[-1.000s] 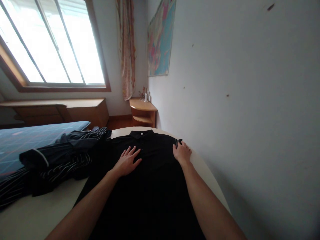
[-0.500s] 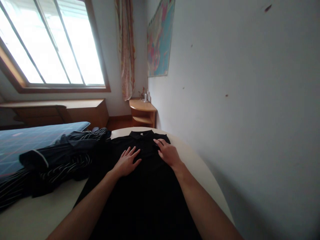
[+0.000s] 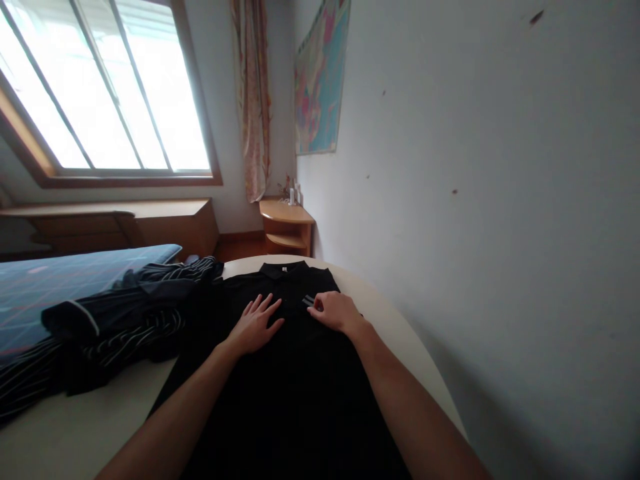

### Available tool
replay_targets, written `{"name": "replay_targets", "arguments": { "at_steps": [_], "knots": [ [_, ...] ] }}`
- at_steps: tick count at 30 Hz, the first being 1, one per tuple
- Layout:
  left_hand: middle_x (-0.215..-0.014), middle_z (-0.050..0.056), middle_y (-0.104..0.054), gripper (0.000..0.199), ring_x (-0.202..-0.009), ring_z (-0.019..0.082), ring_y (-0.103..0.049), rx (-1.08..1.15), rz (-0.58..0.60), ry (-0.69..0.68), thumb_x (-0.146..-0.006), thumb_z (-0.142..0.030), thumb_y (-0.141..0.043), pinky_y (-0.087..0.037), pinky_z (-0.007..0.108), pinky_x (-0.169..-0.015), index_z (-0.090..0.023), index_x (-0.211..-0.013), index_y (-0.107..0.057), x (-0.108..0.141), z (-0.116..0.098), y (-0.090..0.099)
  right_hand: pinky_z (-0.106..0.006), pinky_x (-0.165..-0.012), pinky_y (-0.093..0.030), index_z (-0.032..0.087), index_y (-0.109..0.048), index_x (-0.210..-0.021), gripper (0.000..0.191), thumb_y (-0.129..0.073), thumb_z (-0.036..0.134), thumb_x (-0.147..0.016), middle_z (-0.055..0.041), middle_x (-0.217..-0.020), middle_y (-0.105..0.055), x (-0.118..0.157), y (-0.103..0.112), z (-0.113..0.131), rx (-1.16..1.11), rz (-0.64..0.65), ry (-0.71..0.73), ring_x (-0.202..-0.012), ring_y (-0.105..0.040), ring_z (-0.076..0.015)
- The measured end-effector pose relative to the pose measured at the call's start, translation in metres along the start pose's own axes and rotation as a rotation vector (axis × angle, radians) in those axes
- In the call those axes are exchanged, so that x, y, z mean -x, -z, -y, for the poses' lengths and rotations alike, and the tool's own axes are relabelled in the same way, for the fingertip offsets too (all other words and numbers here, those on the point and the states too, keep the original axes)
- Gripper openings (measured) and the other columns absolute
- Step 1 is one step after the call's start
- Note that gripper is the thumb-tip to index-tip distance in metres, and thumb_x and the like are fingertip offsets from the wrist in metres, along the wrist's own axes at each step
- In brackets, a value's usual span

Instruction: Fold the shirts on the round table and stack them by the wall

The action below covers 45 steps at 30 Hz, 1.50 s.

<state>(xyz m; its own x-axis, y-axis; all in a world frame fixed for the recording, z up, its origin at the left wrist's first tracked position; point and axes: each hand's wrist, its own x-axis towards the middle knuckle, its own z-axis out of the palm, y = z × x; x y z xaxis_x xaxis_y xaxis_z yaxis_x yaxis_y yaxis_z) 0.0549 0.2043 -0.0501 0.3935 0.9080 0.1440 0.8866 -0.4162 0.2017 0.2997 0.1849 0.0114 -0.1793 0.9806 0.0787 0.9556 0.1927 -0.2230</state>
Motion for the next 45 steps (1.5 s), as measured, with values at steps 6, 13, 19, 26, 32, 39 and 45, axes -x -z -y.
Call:
{"name": "replay_targets", "arguments": {
  "at_steps": [6,13,19,26,32,39,45],
  "knots": [
    [-0.161,0.007,-0.029,0.064,-0.15,0.034,-0.017,0.0,0.003,0.002,-0.095,-0.058,-0.042,-0.02,0.051,-0.12,-0.028,-0.151,-0.04,0.0,-0.001,0.0,-0.047,-0.118,-0.015,0.025,-0.036,-0.153,0.072,-0.038,0.066,-0.094,-0.01,-0.161,-0.029,-0.003,-0.038,-0.009,-0.009,-0.044,-0.034,-0.148,-0.022,-0.031],
    [-0.158,0.006,-0.035,0.059,-0.148,0.032,-0.025,0.008,-0.028,-0.011,-0.095,-0.051,-0.044,-0.024,0.049,-0.12,-0.027,-0.149,-0.044,0.0,-0.005,0.005,-0.047,-0.12,-0.006,0.03,-0.029,-0.156,0.084,-0.029,0.08,-0.088,-0.006,-0.165,-0.017,-0.009,-0.05,-0.019,-0.029,0.044,-0.108,-0.151,-0.006,-0.0342],
    [-0.161,0.007,-0.029,0.064,-0.15,0.032,-0.019,0.025,0.021,-0.054,-0.095,-0.056,-0.044,-0.02,0.05,-0.12,-0.028,-0.152,-0.038,0.002,-0.007,0.004,-0.052,-0.117,-0.012,0.026,-0.038,-0.151,0.088,-0.034,0.083,-0.084,-0.0112,-0.161,-0.026,-0.017,-0.042,-0.01,-0.022,0.037,-0.178,-0.148,-0.016,-0.0385],
    [-0.162,0.004,-0.028,0.063,-0.15,0.03,-0.017,0.029,0.024,-0.054,-0.095,-0.055,-0.043,-0.019,0.05,-0.121,-0.031,-0.152,-0.037,0.002,-0.007,0.003,-0.052,-0.116,-0.016,0.012,-0.044,-0.147,0.073,-0.027,0.062,-0.097,-0.0193,-0.157,-0.032,-0.049,-0.036,0.007,0.023,-0.088,-0.202,-0.146,-0.024,-0.0342],
    [-0.162,0.003,-0.027,0.063,-0.15,0.03,-0.016,0.044,0.019,-0.06,-0.095,-0.055,-0.044,-0.019,0.051,-0.121,-0.031,-0.152,-0.037,0.001,-0.006,0.001,-0.056,-0.118,-0.001,0.019,-0.024,-0.157,0.089,-0.026,0.076,-0.09,-0.0141,-0.165,-0.011,-0.071,-0.047,-0.009,-0.014,0.057,-0.316,-0.151,-0.006,-0.0332],
    [-0.162,0.003,-0.026,0.062,-0.15,0.032,-0.015,0.037,0.03,-0.057,-0.095,-0.055,-0.044,-0.02,0.051,-0.12,-0.032,-0.153,-0.036,0.0,-0.006,0.002,-0.057,-0.118,-0.001,0.023,-0.029,-0.155,0.086,-0.026,0.077,-0.089,-0.0114,-0.164,-0.017,-0.08,-0.051,-0.021,-0.033,0.012,-0.276,-0.151,-0.005,-0.0333],
    [-0.163,0.004,-0.024,0.063,-0.151,0.032,-0.013,0.022,0.033,-0.053,-0.096,-0.056,-0.041,-0.018,0.051,-0.12,-0.032,-0.154,-0.033,0.0,-0.007,0.001,-0.051,-0.119,-0.008,0.025,-0.03,-0.155,0.071,-0.02,0.065,-0.097,-0.0078,-0.164,-0.021,-0.062,-0.042,-0.033,-0.05,-0.02,-0.197,-0.15,-0.016,-0.0274]
  ]
}}
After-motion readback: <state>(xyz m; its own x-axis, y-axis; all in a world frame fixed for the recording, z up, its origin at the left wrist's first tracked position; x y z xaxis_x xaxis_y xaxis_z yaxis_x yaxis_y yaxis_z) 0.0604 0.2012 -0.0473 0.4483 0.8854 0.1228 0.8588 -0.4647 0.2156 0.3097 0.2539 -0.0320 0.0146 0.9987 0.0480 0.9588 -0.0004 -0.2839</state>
